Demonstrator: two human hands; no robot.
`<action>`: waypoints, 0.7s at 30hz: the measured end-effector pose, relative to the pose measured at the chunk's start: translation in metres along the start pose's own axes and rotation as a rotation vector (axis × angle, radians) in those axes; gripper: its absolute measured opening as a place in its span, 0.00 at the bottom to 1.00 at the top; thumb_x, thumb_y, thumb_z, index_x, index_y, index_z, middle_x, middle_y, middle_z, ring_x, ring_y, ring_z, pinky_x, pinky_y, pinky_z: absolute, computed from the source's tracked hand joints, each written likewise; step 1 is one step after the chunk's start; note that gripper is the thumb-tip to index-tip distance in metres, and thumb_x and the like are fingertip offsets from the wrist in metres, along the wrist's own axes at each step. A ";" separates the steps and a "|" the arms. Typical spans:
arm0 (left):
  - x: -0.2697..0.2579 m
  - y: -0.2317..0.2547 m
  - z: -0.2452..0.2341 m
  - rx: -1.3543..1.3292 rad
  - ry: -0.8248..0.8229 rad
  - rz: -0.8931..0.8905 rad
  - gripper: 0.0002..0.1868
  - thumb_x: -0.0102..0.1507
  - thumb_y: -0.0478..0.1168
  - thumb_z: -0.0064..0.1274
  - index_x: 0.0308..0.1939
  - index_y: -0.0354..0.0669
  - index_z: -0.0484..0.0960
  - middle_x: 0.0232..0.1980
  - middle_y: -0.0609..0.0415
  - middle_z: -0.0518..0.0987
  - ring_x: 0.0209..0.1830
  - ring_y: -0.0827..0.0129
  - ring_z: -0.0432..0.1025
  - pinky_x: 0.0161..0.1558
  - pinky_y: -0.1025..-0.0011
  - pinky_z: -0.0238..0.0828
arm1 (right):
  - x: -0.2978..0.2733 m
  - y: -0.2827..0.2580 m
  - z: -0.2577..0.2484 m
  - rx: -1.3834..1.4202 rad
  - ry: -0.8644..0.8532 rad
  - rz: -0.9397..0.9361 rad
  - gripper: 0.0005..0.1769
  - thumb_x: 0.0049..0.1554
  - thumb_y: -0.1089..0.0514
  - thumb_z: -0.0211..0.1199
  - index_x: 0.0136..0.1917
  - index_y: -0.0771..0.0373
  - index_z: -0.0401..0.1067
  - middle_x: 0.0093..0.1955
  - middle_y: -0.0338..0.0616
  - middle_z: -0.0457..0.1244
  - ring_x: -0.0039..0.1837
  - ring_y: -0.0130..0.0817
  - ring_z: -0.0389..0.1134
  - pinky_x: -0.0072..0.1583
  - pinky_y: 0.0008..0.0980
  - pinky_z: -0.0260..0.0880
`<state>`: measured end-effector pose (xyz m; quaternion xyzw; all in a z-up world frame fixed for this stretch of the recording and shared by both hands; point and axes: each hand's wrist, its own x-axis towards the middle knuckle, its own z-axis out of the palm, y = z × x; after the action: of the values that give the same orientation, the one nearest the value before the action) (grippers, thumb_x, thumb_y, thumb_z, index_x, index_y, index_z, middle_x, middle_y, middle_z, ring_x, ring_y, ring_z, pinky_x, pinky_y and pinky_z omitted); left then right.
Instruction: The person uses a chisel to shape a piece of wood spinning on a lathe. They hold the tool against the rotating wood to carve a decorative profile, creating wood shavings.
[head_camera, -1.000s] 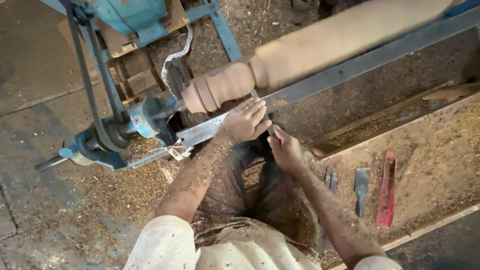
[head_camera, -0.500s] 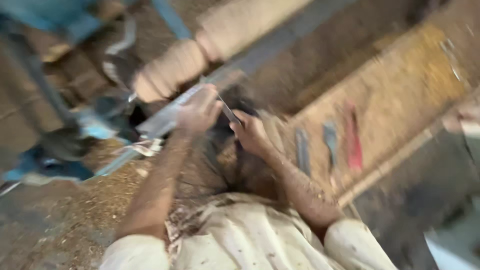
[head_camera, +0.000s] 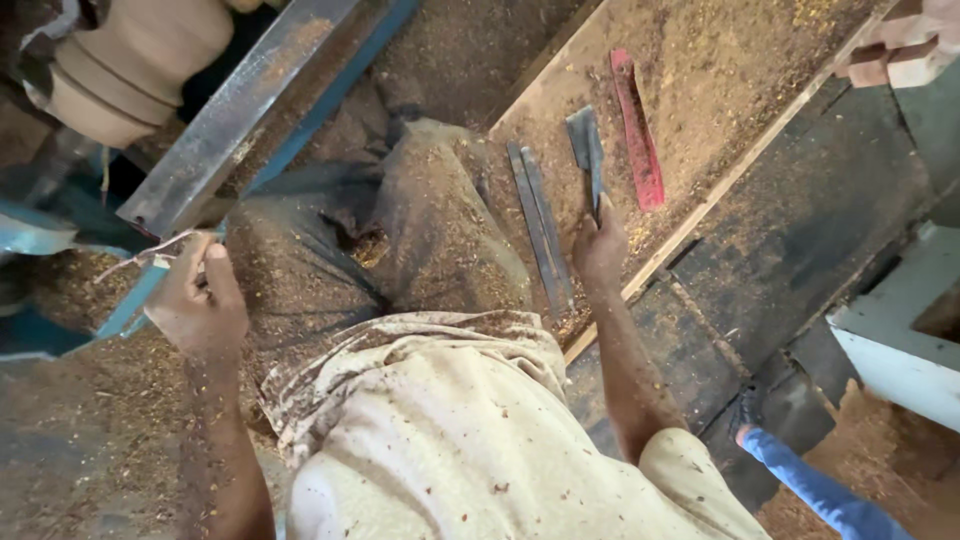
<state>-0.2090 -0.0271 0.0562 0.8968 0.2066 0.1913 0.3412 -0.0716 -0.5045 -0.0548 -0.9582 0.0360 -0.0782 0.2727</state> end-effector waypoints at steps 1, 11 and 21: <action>-0.003 0.003 -0.003 0.033 -0.011 -0.024 0.13 0.74 0.35 0.54 0.57 0.28 0.86 0.47 0.36 0.85 0.44 0.53 0.80 0.46 0.62 0.75 | 0.003 0.001 0.002 0.010 -0.023 0.116 0.23 0.59 0.66 0.61 0.68 0.61 0.71 0.48 0.60 0.69 0.49 0.56 0.72 0.51 0.47 0.70; -0.009 0.006 -0.012 0.050 0.040 0.065 0.12 0.76 0.34 0.52 0.57 0.26 0.85 0.50 0.36 0.85 0.48 0.56 0.82 0.48 0.65 0.78 | 0.079 0.019 -0.017 0.461 -0.026 0.385 0.09 0.64 0.65 0.52 0.55 0.66 0.71 0.42 0.47 0.62 0.37 0.46 0.64 0.37 0.46 0.64; -0.017 0.014 0.011 0.005 -0.019 -0.060 0.13 0.75 0.36 0.54 0.56 0.28 0.85 0.44 0.41 0.85 0.38 0.60 0.79 0.39 0.66 0.74 | -0.049 -0.002 0.026 0.024 -0.184 0.066 0.16 0.51 0.60 0.68 0.50 0.68 0.71 0.42 0.59 0.66 0.46 0.62 0.68 0.48 0.55 0.67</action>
<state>-0.2143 -0.0508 0.0546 0.8928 0.2305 0.1722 0.3465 -0.1152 -0.4835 -0.0818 -0.9563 0.0413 0.0188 0.2887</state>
